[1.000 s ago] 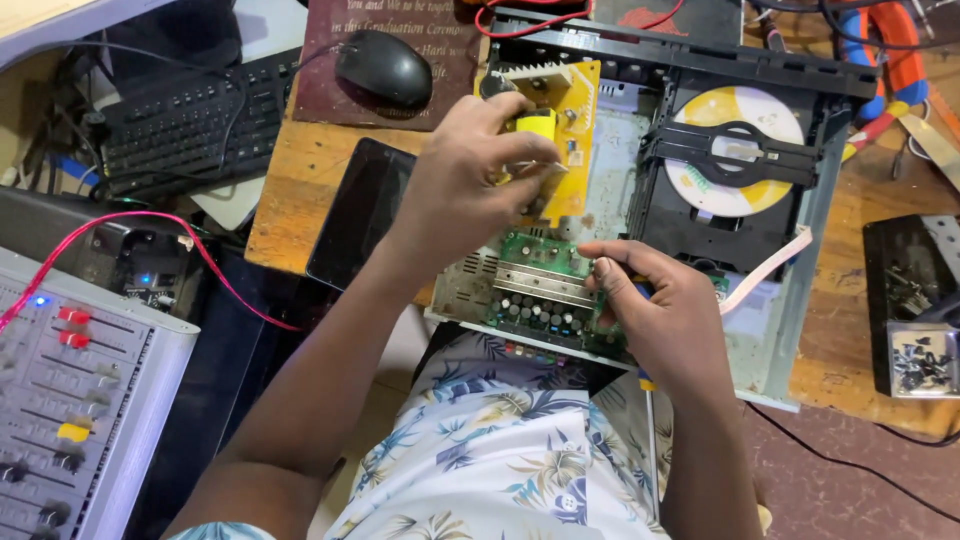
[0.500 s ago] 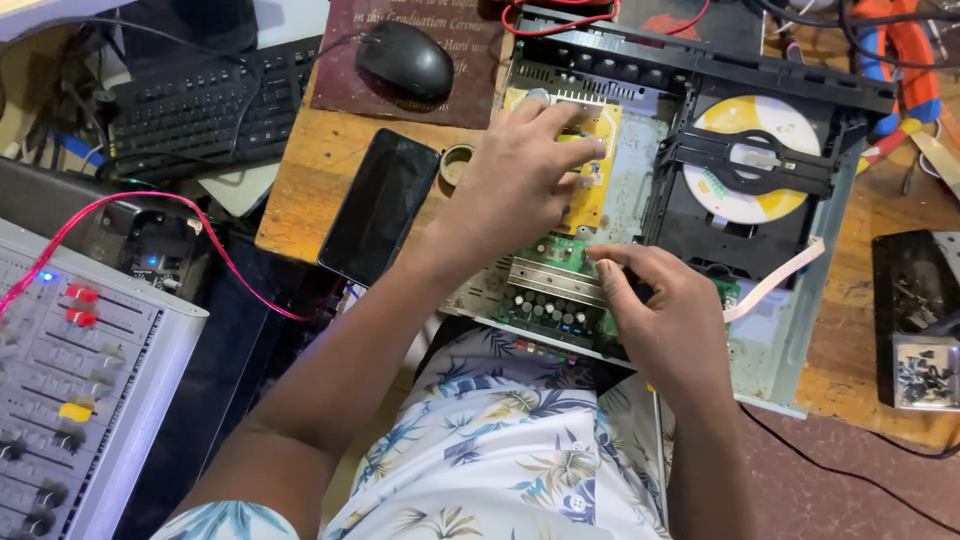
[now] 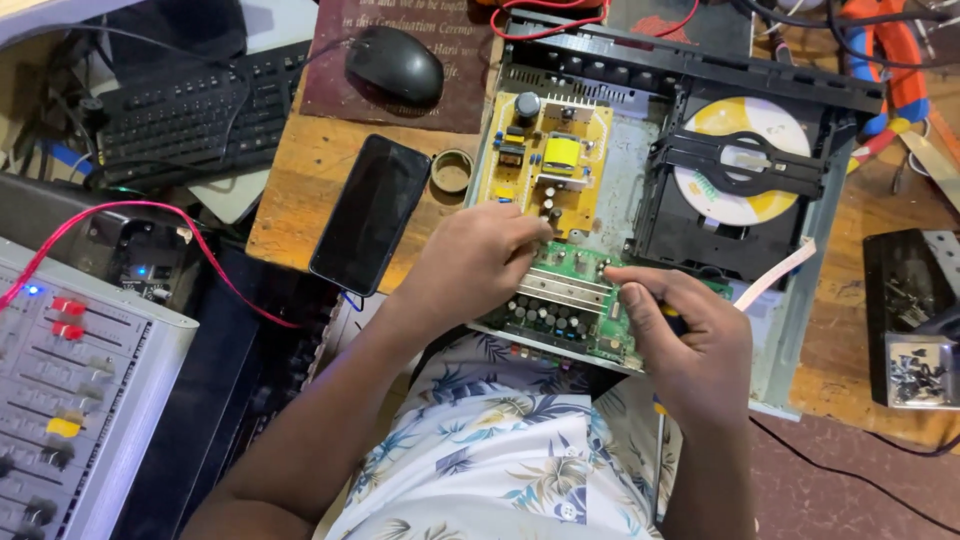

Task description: Assembling the internal components of an electronic device, including installing a circuit board and connecting ribbon cables.

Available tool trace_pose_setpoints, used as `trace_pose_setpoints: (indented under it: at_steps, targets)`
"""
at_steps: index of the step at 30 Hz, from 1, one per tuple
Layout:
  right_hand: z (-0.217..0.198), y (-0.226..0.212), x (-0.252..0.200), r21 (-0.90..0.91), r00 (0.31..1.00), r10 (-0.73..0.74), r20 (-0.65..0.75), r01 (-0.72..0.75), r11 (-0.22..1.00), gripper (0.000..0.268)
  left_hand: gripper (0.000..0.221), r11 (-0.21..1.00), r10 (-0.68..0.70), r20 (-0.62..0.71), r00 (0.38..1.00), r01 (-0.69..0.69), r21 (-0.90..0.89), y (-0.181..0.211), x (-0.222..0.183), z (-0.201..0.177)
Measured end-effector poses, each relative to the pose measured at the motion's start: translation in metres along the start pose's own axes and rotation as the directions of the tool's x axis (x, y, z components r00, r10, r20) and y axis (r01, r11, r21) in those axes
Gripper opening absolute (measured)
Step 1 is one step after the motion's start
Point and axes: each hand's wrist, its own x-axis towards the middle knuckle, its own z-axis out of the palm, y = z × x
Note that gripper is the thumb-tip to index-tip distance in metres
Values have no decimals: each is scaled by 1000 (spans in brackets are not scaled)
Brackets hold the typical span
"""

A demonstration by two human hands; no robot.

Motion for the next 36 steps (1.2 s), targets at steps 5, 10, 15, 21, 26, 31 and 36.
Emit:
trace_pose_setpoints:
  at_steps: [5, 10, 15, 21, 26, 31, 36]
  targets:
    - [-2, -1, 0, -1, 999, 43, 24, -43, 999, 21, 12, 999, -23, -4, 1000, 23, 23, -9, 4, 14]
    - [-3, -2, 0, 4, 999, 46, 13, -46, 999, 20, 19, 994, -58, -45, 997, 62, 87, -9, 5, 26]
    - [-3, -4, 2, 13, 996, 85, -10, -84, 996, 17, 23, 996, -73, -88, 993, 77, 40, -2, 4, 25]
    - [-8, 5, 1, 224, 956, 259, -137, -225, 948, 19, 12, 997, -75, -64, 995, 75, -6, 0, 1, 10]
    - [-68, -5, 48, -239, 931, 110, -349, -202, 950, 21, 6, 995, 0, -195, 981, 20, 103, 19, 16, -12]
    - [-96, 39, 82, -645, 945, -171, -280, -53, 762, 43, 47, 989, -47, -44, 998, 53, 135, 12, 33, -1]
    - [-78, 18, 54, -568, 962, 8, -275, -169, 805, 60, 45, 944, -57, -62, 996, 74, 321, 9, 36, 12]
